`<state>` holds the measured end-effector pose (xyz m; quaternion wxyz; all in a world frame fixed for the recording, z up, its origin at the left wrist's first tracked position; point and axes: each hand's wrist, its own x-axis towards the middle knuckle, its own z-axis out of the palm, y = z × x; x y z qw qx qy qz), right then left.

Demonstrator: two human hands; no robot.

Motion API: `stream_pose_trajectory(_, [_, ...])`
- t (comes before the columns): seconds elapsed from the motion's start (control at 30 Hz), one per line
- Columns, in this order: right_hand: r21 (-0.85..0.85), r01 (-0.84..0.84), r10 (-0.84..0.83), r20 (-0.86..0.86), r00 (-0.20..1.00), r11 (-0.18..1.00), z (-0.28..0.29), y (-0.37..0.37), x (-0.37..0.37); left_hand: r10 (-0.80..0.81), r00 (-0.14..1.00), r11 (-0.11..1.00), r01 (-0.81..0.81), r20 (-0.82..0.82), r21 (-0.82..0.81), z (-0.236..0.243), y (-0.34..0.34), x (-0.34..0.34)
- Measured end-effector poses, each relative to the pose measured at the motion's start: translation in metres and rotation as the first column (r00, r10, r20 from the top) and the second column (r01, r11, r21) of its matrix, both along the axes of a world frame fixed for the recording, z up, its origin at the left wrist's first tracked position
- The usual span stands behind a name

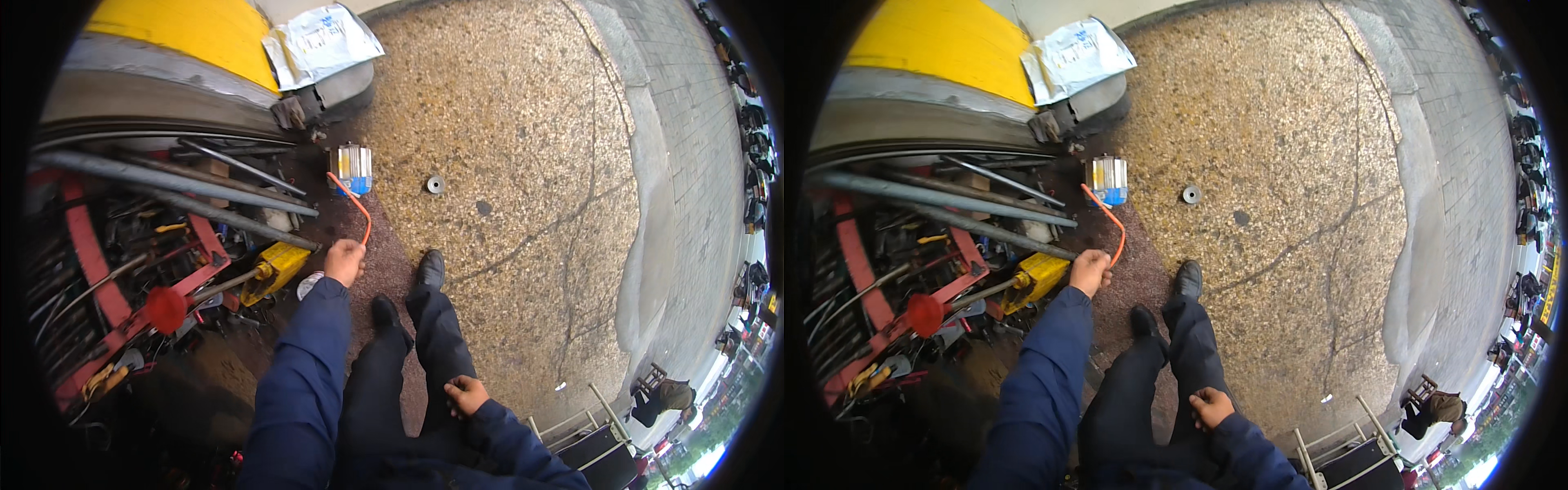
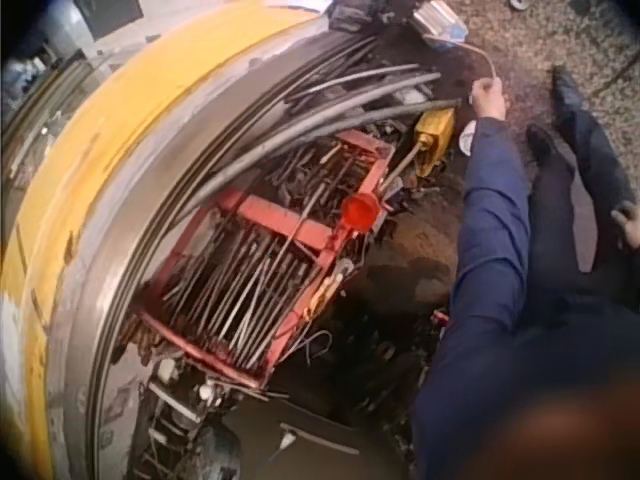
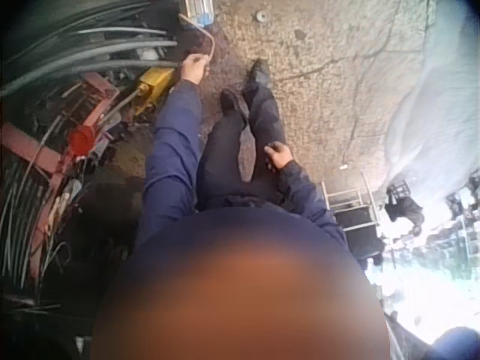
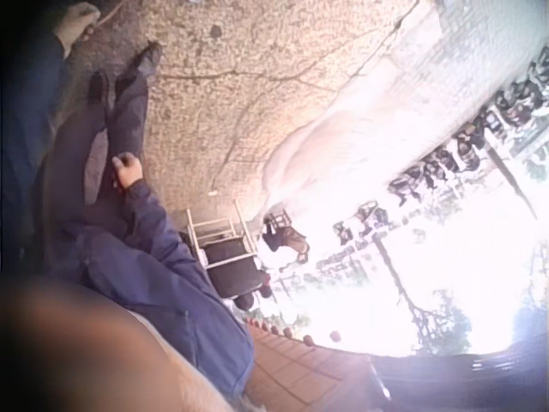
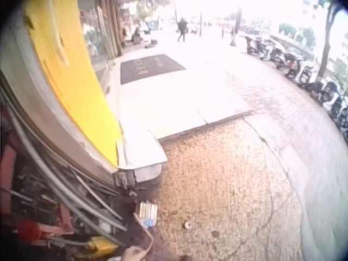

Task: The person removes a head-mounted camera, then sits and uses a cordless drill to remove screws from a small electric motor. They detach the motor housing, inspect the interior, and use a metal rod to probe inside the motor. The person then puts on work gloves and continues handling the motor components.

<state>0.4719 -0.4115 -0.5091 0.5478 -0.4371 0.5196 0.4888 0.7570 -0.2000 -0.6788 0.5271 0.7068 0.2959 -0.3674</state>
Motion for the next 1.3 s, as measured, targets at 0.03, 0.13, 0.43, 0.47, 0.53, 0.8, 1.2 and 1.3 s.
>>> stream_pose_trajectory(0.03, [0.019, 0.010, -0.009, -0.034, 0.999, 1.000, -0.005, -0.009, 0.007, -0.025, 0.999, 0.999, 0.024, 0.035, 0.037, -0.018, -0.006, 0.009])
stream_pose_trajectory(0.13, [0.088, 0.057, -0.046, -0.122, 0.991, 0.995, -0.016, -0.029, 0.018, -0.011, 0.995, 1.000, 0.009, 0.103, 0.027, -0.069, -0.017, 0.034])
stream_pose_trajectory(0.43, [0.176, 0.219, -0.179, -0.217, 0.960, 0.960, -0.035, -0.063, 0.027, 0.209, 0.977, 0.978, -0.210, -0.037, -0.017, -0.136, -0.040, 0.068])
stream_pose_trajectory(0.47, [0.183, 0.227, -0.189, -0.206, 0.960, 0.956, -0.036, -0.065, 0.027, 0.264, 0.965, 0.962, -0.263, 0.005, -0.071, -0.136, -0.036, 0.069])
stream_pose_trajectory(0.53, [0.194, 0.241, -0.202, -0.199, 0.959, 0.951, -0.036, -0.065, 0.027, 0.467, 0.884, 0.874, -0.466, -0.025, -0.139, -0.130, -0.028, 0.068])
stream_pose_trajectory(0.8, [0.158, 0.247, -0.237, -0.079, 0.968, 0.956, -0.016, -0.043, 0.007, 0.172, 0.984, 0.983, -0.168, -0.051, 0.075, -0.051, -0.031, 0.084])
stream_pose_trajectory(1.2, [-0.186, 0.791, -0.729, 0.312, 0.610, 0.582, 0.040, 0.083, -0.223, -0.717, 0.682, 0.658, 0.730, -0.143, 0.182, 0.062, -0.019, -0.077])
stream_pose_trajectory(1.3, [-0.301, 0.820, -0.804, 0.211, 0.555, 0.487, 0.074, 0.137, -0.316, -0.896, 0.423, 0.393, 0.897, -0.135, 0.205, 0.099, -0.034, -0.151])
